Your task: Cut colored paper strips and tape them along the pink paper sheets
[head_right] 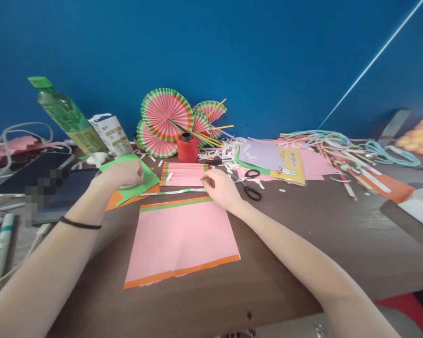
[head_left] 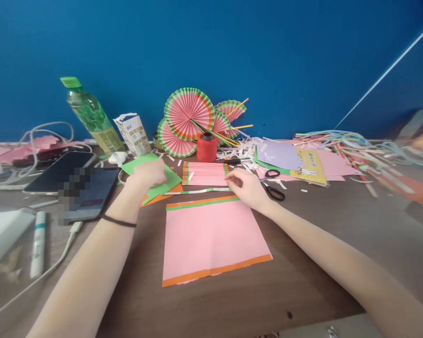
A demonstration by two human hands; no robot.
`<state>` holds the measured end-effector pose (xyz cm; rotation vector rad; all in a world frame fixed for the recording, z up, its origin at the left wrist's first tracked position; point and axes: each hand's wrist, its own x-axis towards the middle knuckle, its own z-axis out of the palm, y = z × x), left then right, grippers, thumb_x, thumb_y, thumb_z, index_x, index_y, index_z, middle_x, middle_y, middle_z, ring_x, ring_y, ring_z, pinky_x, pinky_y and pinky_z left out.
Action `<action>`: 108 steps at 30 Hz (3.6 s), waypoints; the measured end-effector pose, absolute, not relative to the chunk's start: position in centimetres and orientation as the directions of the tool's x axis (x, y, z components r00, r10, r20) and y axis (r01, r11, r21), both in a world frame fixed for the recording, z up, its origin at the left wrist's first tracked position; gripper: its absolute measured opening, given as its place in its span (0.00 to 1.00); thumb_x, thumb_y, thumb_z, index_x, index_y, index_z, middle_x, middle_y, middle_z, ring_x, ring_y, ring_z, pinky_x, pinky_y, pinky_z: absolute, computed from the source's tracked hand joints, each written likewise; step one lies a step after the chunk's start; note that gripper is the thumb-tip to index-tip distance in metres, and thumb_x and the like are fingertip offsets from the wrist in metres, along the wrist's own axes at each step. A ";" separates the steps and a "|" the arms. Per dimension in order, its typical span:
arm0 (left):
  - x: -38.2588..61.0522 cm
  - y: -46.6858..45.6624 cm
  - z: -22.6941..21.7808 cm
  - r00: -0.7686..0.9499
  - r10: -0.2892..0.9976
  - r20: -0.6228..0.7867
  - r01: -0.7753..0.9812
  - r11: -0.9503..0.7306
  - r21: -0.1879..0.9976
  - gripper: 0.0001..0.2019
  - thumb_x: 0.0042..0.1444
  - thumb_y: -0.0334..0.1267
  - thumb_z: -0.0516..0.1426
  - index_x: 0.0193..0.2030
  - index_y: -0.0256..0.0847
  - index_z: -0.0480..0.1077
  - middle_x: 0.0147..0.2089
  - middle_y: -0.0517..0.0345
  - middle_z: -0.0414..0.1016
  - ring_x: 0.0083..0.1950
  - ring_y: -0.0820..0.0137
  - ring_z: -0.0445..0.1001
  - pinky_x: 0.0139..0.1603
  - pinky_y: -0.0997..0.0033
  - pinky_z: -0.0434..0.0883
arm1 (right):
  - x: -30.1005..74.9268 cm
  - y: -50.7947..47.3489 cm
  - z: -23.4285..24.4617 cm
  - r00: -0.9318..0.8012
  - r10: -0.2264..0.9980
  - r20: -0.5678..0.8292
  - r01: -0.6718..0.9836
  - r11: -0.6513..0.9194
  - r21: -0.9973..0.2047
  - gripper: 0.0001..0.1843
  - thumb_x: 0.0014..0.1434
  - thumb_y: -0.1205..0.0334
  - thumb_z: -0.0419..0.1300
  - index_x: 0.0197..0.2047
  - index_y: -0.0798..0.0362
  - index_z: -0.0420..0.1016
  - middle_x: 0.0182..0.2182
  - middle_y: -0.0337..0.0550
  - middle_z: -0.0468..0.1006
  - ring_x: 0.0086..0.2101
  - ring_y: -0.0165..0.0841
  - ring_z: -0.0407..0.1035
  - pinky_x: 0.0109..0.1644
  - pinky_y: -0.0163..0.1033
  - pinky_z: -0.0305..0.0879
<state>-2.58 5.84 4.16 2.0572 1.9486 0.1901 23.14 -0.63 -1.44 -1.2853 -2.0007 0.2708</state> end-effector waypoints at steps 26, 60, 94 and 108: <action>4.4 1.4 5.6 0.650 0.751 -0.114 0.359 -0.172 0.917 0.16 0.50 0.42 0.55 0.45 0.38 0.68 0.43 0.53 0.73 0.40 0.70 0.72 0.34 0.75 0.67 | 21.7 -1.9 -1.9 -0.189 0.765 0.615 0.452 0.624 -0.637 0.22 0.59 0.64 0.48 0.57 0.48 0.56 0.51 0.49 0.63 0.52 0.38 0.60 0.57 0.47 0.58; 2.6 3.5 2.4 0.800 0.600 -0.027 0.306 -0.368 0.878 0.04 0.51 0.34 0.54 0.34 0.37 0.67 0.35 0.57 0.75 0.41 0.70 0.72 0.47 0.66 0.66 | 21.8 -2.4 -1.9 -0.230 0.697 0.679 0.431 0.698 -0.571 0.26 0.54 0.68 0.51 0.58 0.49 0.56 0.54 0.49 0.62 0.55 0.40 0.57 0.59 0.50 0.54; 4.7 1.1 3.3 0.718 0.687 0.110 0.167 -0.323 0.932 0.17 0.54 0.35 0.52 0.51 0.36 0.64 0.49 0.49 0.72 0.47 0.66 0.72 0.46 0.68 0.69 | 21.6 -2.4 -2.2 -0.314 0.653 0.689 0.530 0.723 -0.444 0.28 0.59 0.67 0.47 0.62 0.45 0.51 0.60 0.46 0.56 0.60 0.38 0.50 0.61 0.51 0.53; 5.2 0.2 3.1 0.591 0.789 0.167 0.399 -0.466 0.790 0.09 0.57 0.37 0.45 0.38 0.38 0.64 0.33 0.59 0.72 0.25 0.77 0.71 0.30 0.76 0.67 | 21.7 -2.6 -2.7 -0.316 0.681 0.661 0.510 0.709 -0.487 0.31 0.57 0.71 0.48 0.63 0.44 0.51 0.62 0.42 0.53 0.61 0.38 0.48 0.63 0.53 0.47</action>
